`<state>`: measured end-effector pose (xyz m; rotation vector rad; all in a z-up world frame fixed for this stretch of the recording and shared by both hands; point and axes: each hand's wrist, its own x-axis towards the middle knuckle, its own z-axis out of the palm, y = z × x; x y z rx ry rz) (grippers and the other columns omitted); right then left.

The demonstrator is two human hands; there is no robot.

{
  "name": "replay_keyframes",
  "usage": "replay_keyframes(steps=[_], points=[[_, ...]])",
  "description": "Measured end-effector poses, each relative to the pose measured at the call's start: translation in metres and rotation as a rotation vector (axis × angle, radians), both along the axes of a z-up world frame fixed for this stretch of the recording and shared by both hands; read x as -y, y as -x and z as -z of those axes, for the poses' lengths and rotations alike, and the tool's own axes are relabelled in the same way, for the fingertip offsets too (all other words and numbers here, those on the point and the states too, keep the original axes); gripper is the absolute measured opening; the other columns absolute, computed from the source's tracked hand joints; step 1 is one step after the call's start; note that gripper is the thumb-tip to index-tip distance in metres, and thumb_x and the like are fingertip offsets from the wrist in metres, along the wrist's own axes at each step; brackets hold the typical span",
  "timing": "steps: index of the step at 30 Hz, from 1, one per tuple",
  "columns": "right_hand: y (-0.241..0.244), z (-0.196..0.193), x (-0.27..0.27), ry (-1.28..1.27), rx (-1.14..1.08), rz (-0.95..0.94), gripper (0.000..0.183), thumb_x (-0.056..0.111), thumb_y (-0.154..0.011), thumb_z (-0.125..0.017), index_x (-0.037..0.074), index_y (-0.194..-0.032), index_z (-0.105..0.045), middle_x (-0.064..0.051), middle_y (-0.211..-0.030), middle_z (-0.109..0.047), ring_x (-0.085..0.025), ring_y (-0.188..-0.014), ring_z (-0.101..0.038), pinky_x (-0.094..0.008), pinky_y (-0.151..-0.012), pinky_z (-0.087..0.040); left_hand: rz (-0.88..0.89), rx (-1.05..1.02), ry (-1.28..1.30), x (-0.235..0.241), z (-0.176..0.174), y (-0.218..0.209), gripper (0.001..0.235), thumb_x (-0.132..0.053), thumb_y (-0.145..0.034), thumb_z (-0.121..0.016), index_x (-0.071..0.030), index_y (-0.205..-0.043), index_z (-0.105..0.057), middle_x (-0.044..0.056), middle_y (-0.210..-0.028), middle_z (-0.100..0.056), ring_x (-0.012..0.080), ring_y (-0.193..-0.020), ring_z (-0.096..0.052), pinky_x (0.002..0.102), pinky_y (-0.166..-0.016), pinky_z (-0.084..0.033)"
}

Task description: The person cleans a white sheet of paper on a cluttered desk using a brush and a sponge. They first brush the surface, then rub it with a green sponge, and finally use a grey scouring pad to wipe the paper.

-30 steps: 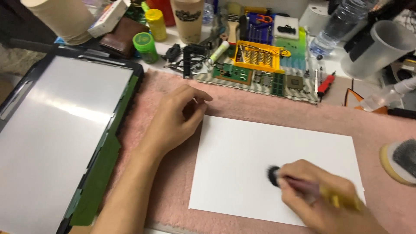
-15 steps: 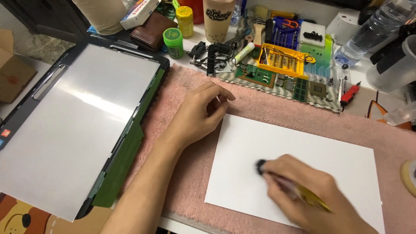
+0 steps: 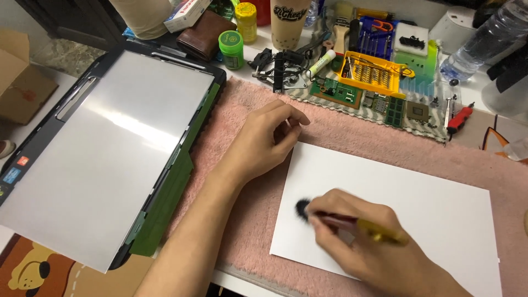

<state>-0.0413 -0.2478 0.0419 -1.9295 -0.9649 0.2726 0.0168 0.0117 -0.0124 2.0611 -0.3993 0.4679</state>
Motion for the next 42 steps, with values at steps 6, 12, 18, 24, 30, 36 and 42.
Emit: replay_keyframes(steps=[6,12,18,24,30,36,42], points=[[0.002,0.004,-0.011,-0.023,-0.075,0.006,0.015,0.006,-0.101,-0.076,0.004,-0.116,-0.082,-0.003,-0.102,-0.085,-0.008,-0.081,-0.079,-0.021,-0.068,-0.063,0.005,0.025,0.011,-0.001,0.005,-0.002,0.024,0.002,-0.099,-0.064,-0.011,-0.114,-0.078,0.006,-0.102,-0.067,0.0202,-0.089,-0.067,0.033,-0.08,-0.055],[0.008,0.013,-0.014,0.067,0.016,0.083,0.009,0.011,-0.1,-0.081,0.015,-0.108,-0.077,0.004,-0.085,-0.071,-0.009,-0.067,-0.057,-0.023,-0.069,-0.053,0.004,0.013,-0.004,-0.001,0.004,-0.003,0.025,0.001,-0.098,-0.063,-0.011,-0.114,-0.078,0.006,-0.103,-0.07,0.0217,-0.09,-0.069,0.034,-0.081,-0.056],[0.011,0.015,-0.016,0.115,0.163,-0.028,0.017,0.01,-0.096,-0.077,0.015,-0.1,-0.061,0.004,-0.089,-0.075,-0.016,-0.055,-0.052,-0.03,-0.061,-0.052,0.004,0.014,0.014,-0.001,0.004,-0.001,0.024,0.001,-0.1,-0.063,-0.011,-0.114,-0.078,0.006,-0.102,-0.068,0.0204,-0.089,-0.067,0.033,-0.079,-0.055],[0.019,0.009,-0.014,0.246,-0.116,-0.034,0.006,0.02,-0.099,-0.077,0.019,-0.094,-0.075,0.002,-0.062,-0.064,-0.01,-0.047,-0.057,-0.029,-0.049,-0.053,0.01,0.007,0.017,-0.001,0.004,-0.001,0.026,0.003,-0.099,-0.063,-0.01,-0.116,-0.078,0.005,-0.103,-0.069,0.0194,-0.088,-0.066,0.032,-0.079,-0.055],[0.022,0.01,-0.013,0.327,-0.162,-0.033,0.02,0.039,-0.102,-0.075,0.021,-0.102,-0.083,0.001,-0.074,-0.076,-0.012,-0.052,-0.07,-0.026,-0.049,-0.062,0.002,-0.014,0.017,-0.001,0.005,-0.001,0.025,0.003,-0.1,-0.063,-0.009,-0.115,-0.078,0.005,-0.104,-0.069,0.0185,-0.087,-0.065,0.031,-0.078,-0.054],[0.017,0.017,0.002,0.319,-0.095,-0.155,0.015,0.036,-0.11,-0.067,0.023,-0.113,-0.075,0.004,-0.088,-0.086,-0.014,-0.072,-0.084,-0.027,-0.078,-0.064,0.007,-0.007,-0.004,-0.001,0.003,-0.001,0.021,0.002,-0.103,-0.064,-0.009,-0.114,-0.077,0.006,-0.105,-0.07,0.019,-0.086,-0.065,0.032,-0.077,-0.053],[0.022,0.001,0.016,0.268,-0.231,0.025,0.014,0.026,-0.103,-0.079,0.028,-0.113,-0.088,0.01,-0.09,-0.086,-0.009,-0.067,-0.071,-0.025,-0.066,-0.053,0.009,0.006,-0.009,-0.002,0.005,-0.003,0.024,0.003,-0.101,-0.063,-0.01,-0.114,-0.078,0.006,-0.104,-0.069,0.0182,-0.083,-0.064,0.031,-0.075,-0.052]])
